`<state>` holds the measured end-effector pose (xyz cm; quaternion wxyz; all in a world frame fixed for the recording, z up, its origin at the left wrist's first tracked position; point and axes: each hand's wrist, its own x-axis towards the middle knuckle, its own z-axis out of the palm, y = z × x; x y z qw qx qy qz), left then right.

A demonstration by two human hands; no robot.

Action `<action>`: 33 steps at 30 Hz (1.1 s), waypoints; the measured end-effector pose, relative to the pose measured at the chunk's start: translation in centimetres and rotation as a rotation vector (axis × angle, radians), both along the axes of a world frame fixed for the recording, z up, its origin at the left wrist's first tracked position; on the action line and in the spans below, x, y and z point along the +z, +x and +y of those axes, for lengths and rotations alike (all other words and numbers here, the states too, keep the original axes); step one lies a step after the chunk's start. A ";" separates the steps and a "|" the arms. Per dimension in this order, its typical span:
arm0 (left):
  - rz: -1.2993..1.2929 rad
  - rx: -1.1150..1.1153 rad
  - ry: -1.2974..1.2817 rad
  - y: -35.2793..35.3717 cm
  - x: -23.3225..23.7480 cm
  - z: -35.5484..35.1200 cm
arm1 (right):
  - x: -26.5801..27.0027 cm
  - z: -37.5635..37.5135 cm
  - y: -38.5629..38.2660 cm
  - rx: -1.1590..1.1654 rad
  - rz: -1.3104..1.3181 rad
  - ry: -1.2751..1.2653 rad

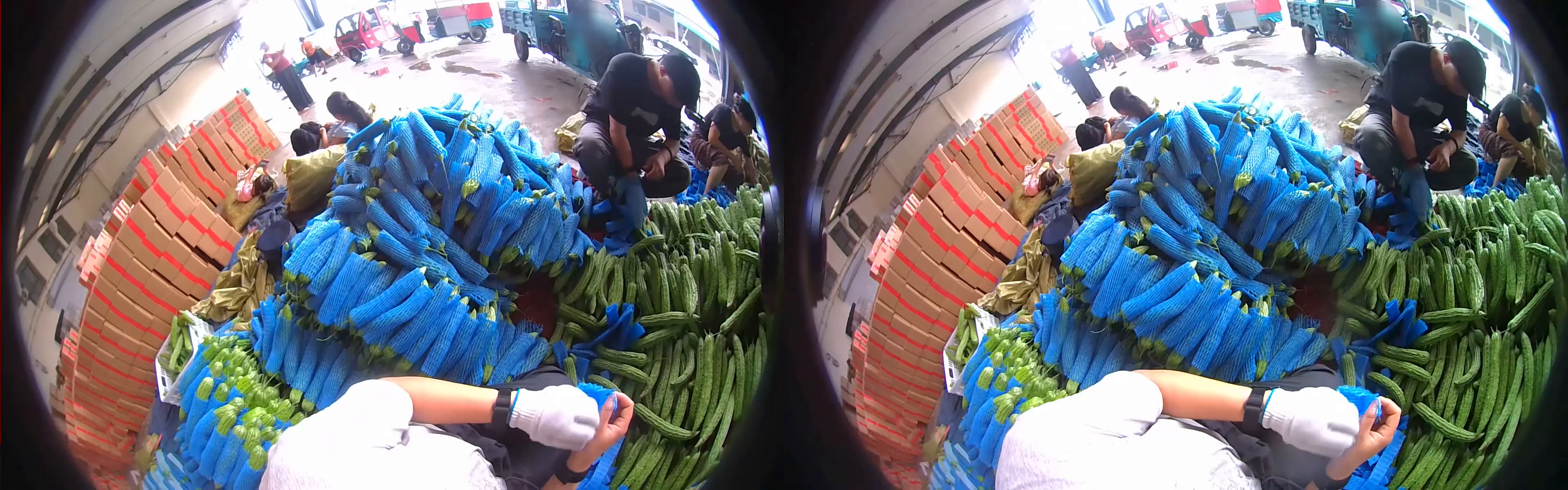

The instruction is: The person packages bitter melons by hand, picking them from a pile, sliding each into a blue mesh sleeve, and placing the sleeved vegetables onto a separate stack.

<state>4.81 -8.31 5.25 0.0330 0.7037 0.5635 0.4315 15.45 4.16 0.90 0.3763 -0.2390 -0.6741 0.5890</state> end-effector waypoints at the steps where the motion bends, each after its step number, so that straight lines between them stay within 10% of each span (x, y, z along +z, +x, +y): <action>1: -0.002 0.033 -0.144 -0.2 0.3 -0.1 | 0.3 -0.3 -0.1 -0.053 -0.007 0.082; 9: -0.108 0.023 -0.157 -2.4 -4.0 1.6 | 4.3 -3.6 -0.7 0.238 -0.061 0.876; 10: -0.080 0.026 -0.707 -3.0 -4.0 2.5 | 4.8 -4.3 -0.7 0.327 -0.101 0.882; 14: -1.371 -0.290 -0.292 -4.0 -10.4 0.9 | 5.5 -4.0 -0.6 0.269 -0.098 0.661; 17: -1.263 -0.052 -0.278 -4.5 -9.1 3.5 | 3.6 -2.6 -0.3 -0.045 -0.331 0.784; 20: -0.610 0.224 -0.385 -3.0 -6.7 3.4 | 0.9 -1.1 -0.4 -0.125 -0.289 0.707; 24: -1.709 -0.077 -0.160 -5.6 -10.4 5.3 | 0.5 -1.6 0.3 0.188 0.032 0.514; 33: -1.687 -0.297 -0.366 -1.3 -6.4 13.2 | 1.2 10.4 5.9 0.484 -0.175 0.188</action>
